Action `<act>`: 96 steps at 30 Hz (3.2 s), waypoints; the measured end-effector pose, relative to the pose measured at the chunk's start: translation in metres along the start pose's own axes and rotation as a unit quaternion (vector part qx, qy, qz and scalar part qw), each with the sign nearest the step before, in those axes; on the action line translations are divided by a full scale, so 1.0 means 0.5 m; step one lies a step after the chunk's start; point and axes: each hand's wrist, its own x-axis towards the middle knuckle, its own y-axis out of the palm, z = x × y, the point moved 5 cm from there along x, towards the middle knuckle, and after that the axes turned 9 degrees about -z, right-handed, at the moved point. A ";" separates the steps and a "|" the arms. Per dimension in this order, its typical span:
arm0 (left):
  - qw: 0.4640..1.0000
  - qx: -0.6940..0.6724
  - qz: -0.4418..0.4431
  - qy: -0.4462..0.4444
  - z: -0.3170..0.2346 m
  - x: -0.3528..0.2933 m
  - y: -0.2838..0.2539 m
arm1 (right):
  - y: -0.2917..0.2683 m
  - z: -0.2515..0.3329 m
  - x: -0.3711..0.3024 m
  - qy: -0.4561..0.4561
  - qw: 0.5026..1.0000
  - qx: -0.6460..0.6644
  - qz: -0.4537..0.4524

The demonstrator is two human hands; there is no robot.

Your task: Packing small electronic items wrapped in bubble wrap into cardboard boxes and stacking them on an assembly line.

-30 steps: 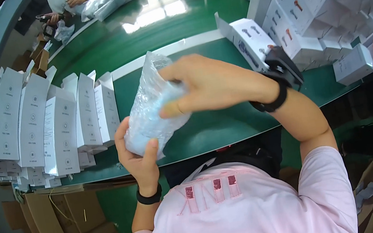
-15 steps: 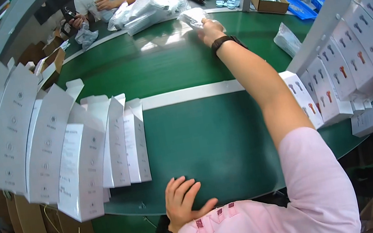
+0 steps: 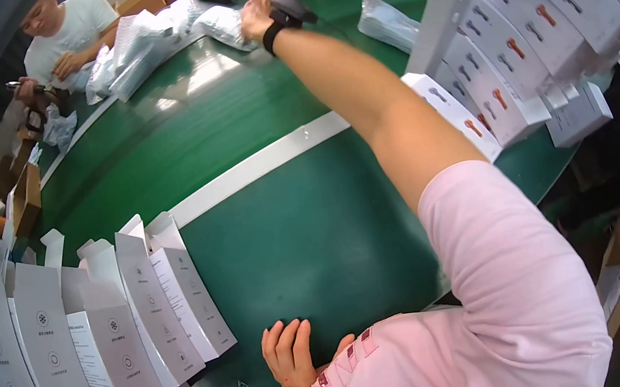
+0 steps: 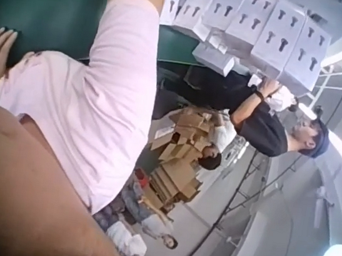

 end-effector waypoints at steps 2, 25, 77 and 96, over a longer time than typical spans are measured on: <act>0.999 -0.036 -0.004 0.039 -0.014 0.012 0.010 | 0.064 -0.229 0.069 0.249 0.914 -0.089 -0.307; 0.426 -0.839 0.103 -0.323 -0.080 0.104 -0.042 | -0.455 0.079 -0.795 -0.584 0.718 0.221 -0.307; -0.327 -0.868 0.374 0.026 -0.091 -0.050 0.074 | -0.512 0.070 -0.848 -0.447 0.702 0.496 -0.247; 0.989 -0.118 0.032 0.077 0.007 0.012 -0.089 | -0.158 0.006 -0.140 0.134 0.636 0.724 0.230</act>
